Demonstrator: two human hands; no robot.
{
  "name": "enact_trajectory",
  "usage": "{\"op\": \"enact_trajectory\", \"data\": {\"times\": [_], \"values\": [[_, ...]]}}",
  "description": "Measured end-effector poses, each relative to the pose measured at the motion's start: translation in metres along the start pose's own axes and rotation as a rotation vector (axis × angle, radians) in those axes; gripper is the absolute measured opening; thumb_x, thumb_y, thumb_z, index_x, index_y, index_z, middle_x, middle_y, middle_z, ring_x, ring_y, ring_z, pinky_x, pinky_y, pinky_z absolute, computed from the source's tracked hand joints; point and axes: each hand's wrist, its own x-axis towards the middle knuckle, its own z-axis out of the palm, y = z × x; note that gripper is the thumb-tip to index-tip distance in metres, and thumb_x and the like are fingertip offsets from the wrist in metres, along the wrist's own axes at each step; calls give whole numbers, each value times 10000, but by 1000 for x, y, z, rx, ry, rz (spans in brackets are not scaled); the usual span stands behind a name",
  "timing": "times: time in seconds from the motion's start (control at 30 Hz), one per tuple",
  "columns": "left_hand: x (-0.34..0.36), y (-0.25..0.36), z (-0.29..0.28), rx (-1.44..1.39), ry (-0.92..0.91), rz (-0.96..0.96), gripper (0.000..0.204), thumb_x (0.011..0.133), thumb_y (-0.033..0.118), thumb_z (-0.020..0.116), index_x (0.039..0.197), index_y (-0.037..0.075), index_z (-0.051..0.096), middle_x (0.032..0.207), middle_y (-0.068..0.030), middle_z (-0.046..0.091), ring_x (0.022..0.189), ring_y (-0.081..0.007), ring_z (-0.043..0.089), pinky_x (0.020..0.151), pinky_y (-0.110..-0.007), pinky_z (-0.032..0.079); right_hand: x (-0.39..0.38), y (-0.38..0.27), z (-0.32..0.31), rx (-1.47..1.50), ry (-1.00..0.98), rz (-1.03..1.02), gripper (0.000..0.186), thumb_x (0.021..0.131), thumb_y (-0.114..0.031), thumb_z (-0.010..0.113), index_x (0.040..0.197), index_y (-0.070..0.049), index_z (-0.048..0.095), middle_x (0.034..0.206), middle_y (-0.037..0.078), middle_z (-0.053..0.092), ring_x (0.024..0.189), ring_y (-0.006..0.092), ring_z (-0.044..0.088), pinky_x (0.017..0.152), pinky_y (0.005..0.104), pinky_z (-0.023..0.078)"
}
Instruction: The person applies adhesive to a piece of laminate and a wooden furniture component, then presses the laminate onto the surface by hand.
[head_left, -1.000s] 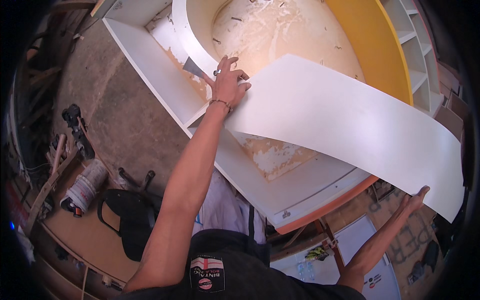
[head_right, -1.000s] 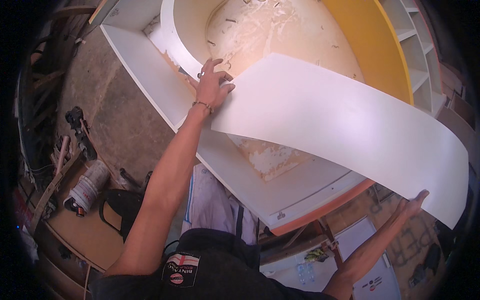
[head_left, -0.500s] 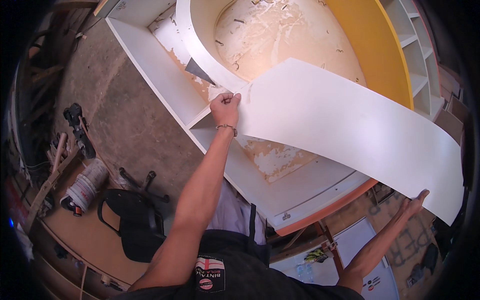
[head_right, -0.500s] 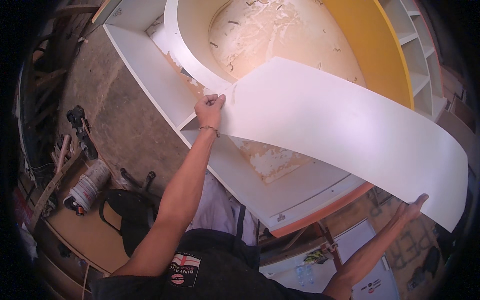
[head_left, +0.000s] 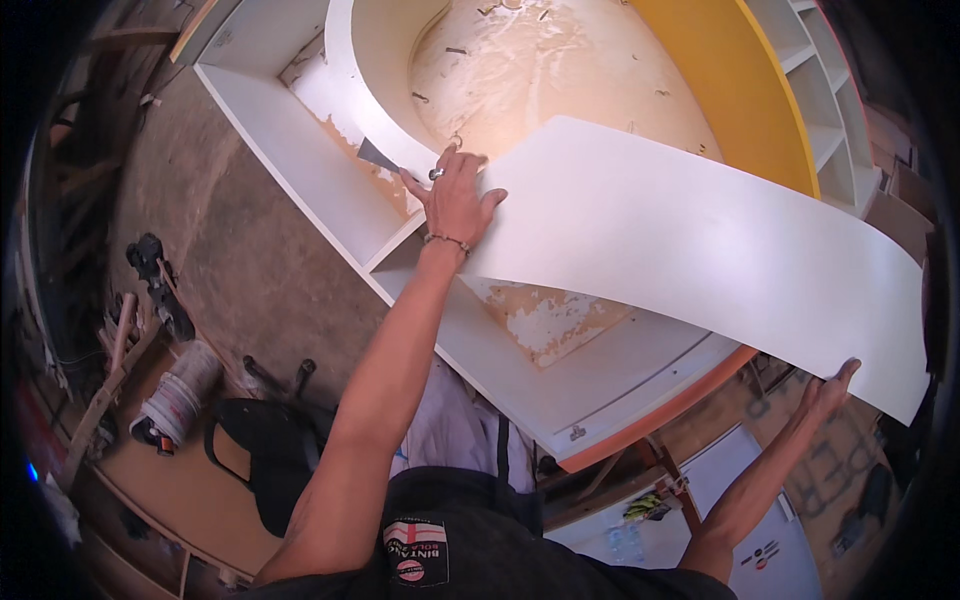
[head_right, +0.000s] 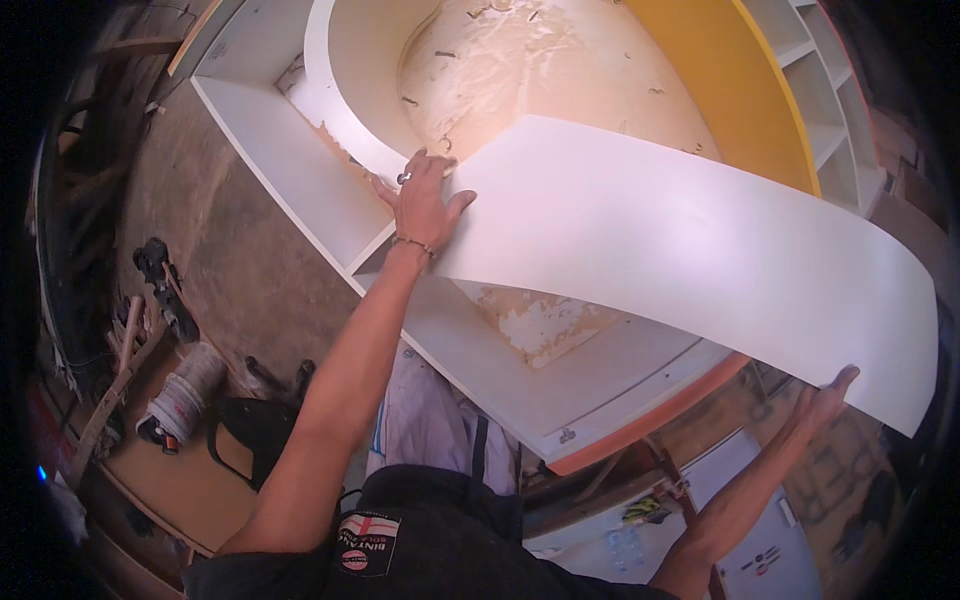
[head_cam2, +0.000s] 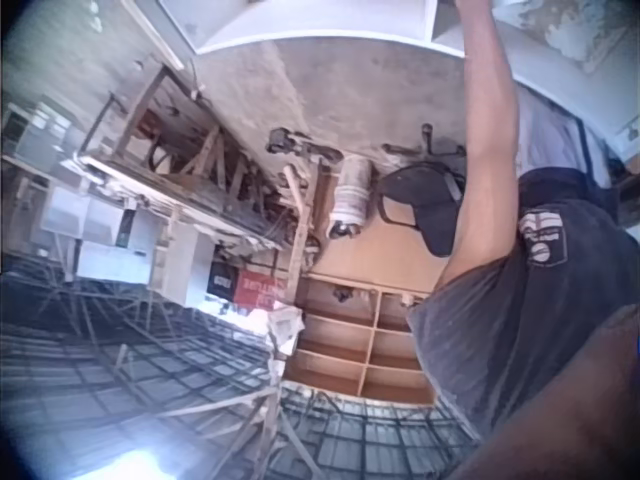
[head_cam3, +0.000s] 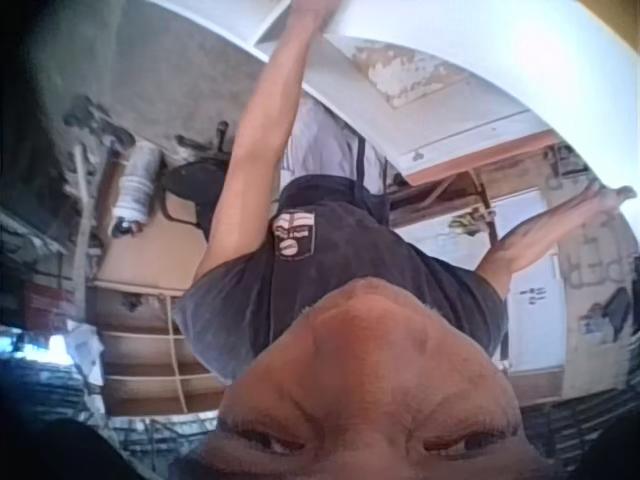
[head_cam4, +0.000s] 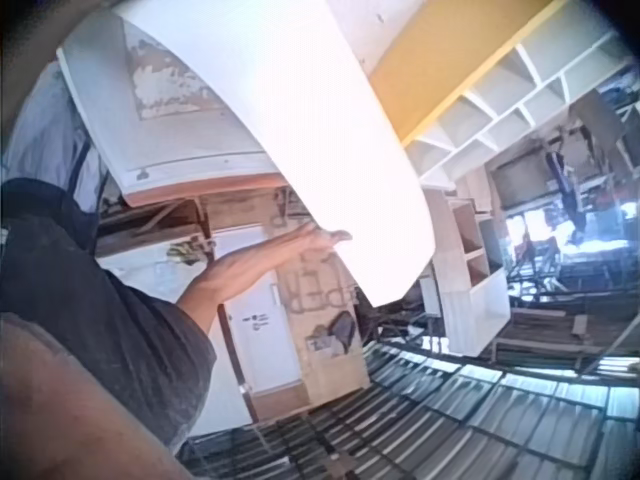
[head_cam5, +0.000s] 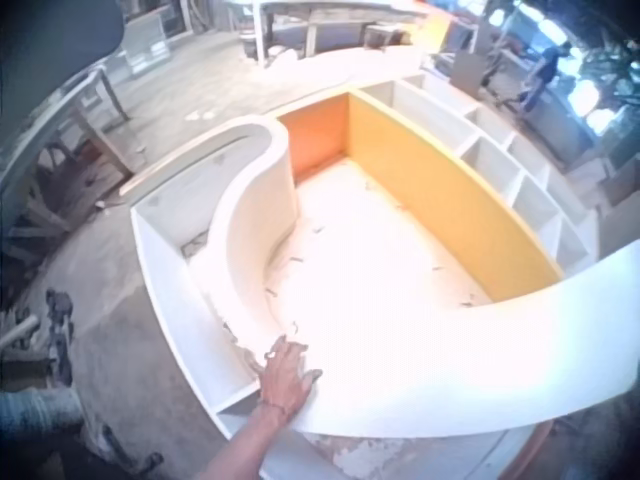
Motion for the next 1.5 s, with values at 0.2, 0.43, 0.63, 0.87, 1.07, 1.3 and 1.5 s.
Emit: {"op": "enact_trajectory", "data": {"times": [0.2,0.43,0.63,0.87,1.07,1.3,1.5], "values": [[16,3,-10,-5,-184,-115,524,767,429,857,1180,141,709,1268,-50,677,1326,-261,535,1177,-770,17,0,7,-9,-8,-30,45,538,1064,-259,624,1395,148,506,1366,183,625,1178,282,651,1036,435,556],[8,35,-7,29,-186,-100,735,845,295,808,1487,150,479,1566,-42,450,1505,-250,352,1185,-783,19,42,42,-41,101,-189,-54,485,1075,-212,597,1461,57,480,1390,152,609,1204,268,635,1022,415,554],[-20,60,38,209,-201,264,826,988,313,611,1672,152,176,1749,-32,141,1605,-273,153,1224,-719,1,37,51,-31,139,-184,-18,538,1052,-217,639,1485,43,453,1419,140,588,1244,263,609,1048,402,528],[-27,89,51,285,-181,346,823,1020,482,511,1676,131,159,1759,-36,97,1619,-269,59,1251,-663,-12,40,83,-24,175,-156,-66,482,1076,-167,591,1478,56,446,1433,148,572,1250,257,604,1064,379,513],[-29,97,57,339,-163,341,818,1019,483,492,1677,130,158,1758,-54,99,1618,-288,65,1259,-645,-1,45,111,-33,180,-143,-91,435,1070,-146,602,1432,73,501,1408,138,591,1236,238,606,1057,373,513],[-30,99,59,419,-171,300,813,1030,480,466,1682,133,127,1763,-59,55,1622,-295,29,1230,-700,-6,50,149,-32,249,-164,-118,498,1065,-190,625,1467,53,463,1398,118,587,1242,237,591,1062,370,499],[-30,157,102,452,-148,247,759,1058,501,421,1685,185,133,1765,-43,46,1623,-301,24,1167,-788,0,58,158,-24,377,-145,-6,468,1056,-137,608,1465,35,463,1398,133,576,1261,243,582,1081,372,484]]}}
